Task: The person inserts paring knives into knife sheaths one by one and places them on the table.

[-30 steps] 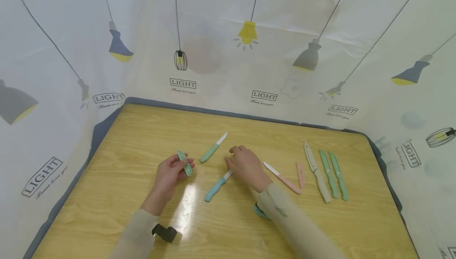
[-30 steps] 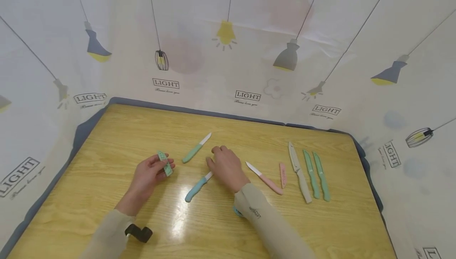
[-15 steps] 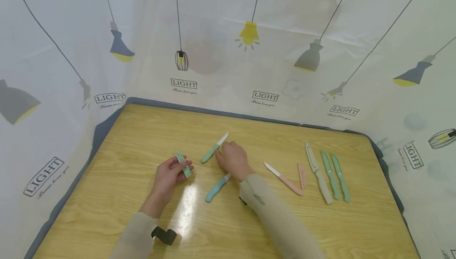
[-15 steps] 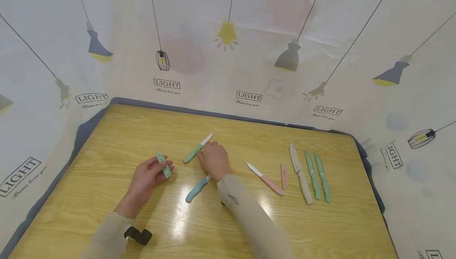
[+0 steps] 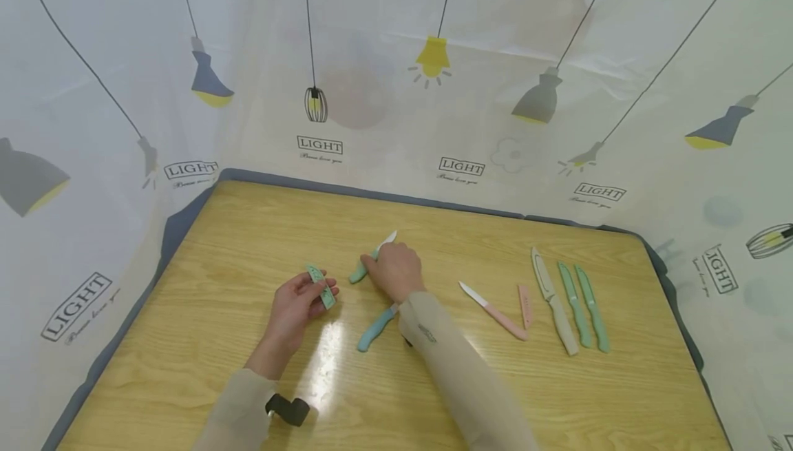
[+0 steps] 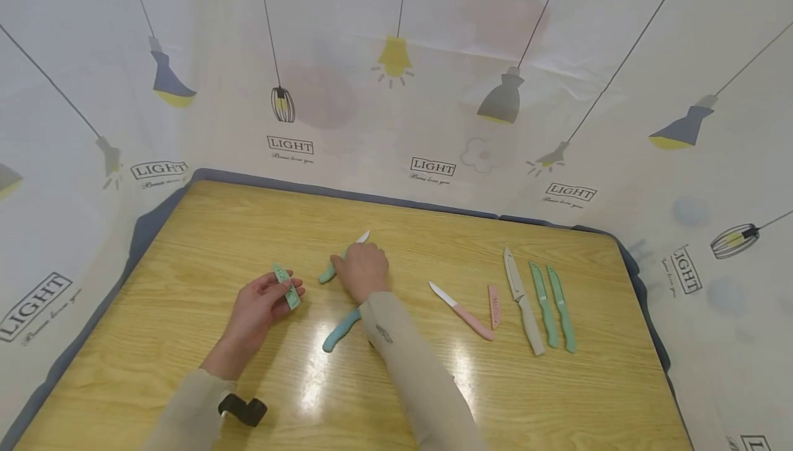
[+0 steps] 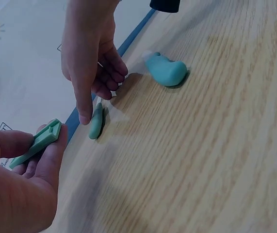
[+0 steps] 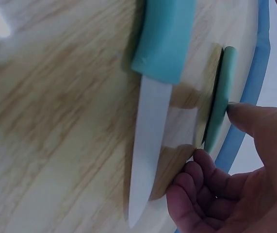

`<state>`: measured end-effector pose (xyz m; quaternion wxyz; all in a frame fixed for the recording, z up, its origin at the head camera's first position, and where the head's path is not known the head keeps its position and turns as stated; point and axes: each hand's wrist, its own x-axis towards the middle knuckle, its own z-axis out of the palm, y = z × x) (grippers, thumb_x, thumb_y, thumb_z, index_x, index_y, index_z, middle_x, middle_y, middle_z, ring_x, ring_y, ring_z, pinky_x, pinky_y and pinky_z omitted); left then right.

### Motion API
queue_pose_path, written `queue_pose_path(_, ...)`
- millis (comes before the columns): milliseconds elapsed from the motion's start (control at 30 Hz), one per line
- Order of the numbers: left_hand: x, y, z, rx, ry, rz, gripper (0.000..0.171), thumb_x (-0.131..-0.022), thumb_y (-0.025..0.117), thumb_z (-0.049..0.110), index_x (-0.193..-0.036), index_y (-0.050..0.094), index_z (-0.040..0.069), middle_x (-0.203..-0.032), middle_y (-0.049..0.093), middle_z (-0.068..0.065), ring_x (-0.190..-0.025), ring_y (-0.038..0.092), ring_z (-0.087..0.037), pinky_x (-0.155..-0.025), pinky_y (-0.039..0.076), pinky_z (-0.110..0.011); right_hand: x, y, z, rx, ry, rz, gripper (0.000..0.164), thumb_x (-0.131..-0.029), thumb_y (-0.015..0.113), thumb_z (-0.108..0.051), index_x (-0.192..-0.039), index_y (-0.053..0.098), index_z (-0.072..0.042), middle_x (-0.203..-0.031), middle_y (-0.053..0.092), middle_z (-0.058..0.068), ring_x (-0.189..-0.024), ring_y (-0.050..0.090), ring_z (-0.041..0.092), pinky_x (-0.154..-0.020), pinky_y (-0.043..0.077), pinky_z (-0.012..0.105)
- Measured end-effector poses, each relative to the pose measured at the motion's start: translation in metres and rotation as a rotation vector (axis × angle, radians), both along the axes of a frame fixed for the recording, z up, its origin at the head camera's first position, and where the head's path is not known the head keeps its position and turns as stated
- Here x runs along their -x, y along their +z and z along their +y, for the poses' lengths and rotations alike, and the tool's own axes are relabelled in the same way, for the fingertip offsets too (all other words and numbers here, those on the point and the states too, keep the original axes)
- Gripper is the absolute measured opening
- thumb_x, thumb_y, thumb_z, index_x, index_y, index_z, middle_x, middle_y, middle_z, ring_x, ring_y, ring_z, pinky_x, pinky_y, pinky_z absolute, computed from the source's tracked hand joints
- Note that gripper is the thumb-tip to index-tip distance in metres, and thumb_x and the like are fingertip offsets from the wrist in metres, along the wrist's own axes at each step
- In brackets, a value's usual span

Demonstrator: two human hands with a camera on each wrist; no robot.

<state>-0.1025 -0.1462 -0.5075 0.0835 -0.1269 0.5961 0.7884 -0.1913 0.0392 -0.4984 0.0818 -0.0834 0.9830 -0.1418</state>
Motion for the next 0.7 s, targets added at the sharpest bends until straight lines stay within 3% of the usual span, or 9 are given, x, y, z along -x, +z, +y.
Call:
queue_pose_path(200, 0.0006, 0.0008, 0.0019, 0.003, 0.003, -0.009, 0.042, -0.099, 0.053, 0.009, -0.136, 0.044, -0.01, -0.128, 0.052, -0.033, -0.104, 0.065, -0.025, -0.087, 0.054, -0.032, 0.0052, -0.0018, -0.0005, 0.009, -0.043, -0.048, 0.053, -0.094, 0.052, -0.05, -0.054, 0.047, -0.014, -0.056, 0.045, -0.001, -0.053, 0.045, 0.015, -0.046, 0.038, 0.027)
queue_pose_path(467, 0.0012, -0.0003, 0.0044, 0.015, 0.01, -0.007, 0.044, -0.099, 0.053, 0.01, -0.136, 0.044, -0.012, -0.125, 0.056, -0.031, -0.103, 0.066, -0.025, -0.084, 0.056, -0.03, 0.0095, -0.0008, 0.0024, 0.046, -0.103, -0.122, 0.048, -0.094, 0.056, -0.041, -0.056, 0.045, -0.014, -0.049, 0.038, -0.004, -0.042, 0.036, 0.009, -0.037, 0.028, 0.02)
queue_pose_path(700, 0.0018, -0.0005, 0.006, 0.02, 0.009, -0.012, 0.043, -0.099, 0.053, 0.009, -0.136, 0.044, -0.011, -0.124, 0.058, -0.028, -0.101, 0.066, -0.022, -0.085, 0.055, -0.03, 0.0085, 0.0023, 0.0063, 0.113, -0.135, -0.126, 0.039, -0.092, 0.058, -0.032, -0.058, 0.051, -0.012, -0.053, 0.043, -0.002, -0.046, 0.041, 0.011, -0.039, 0.036, 0.021)
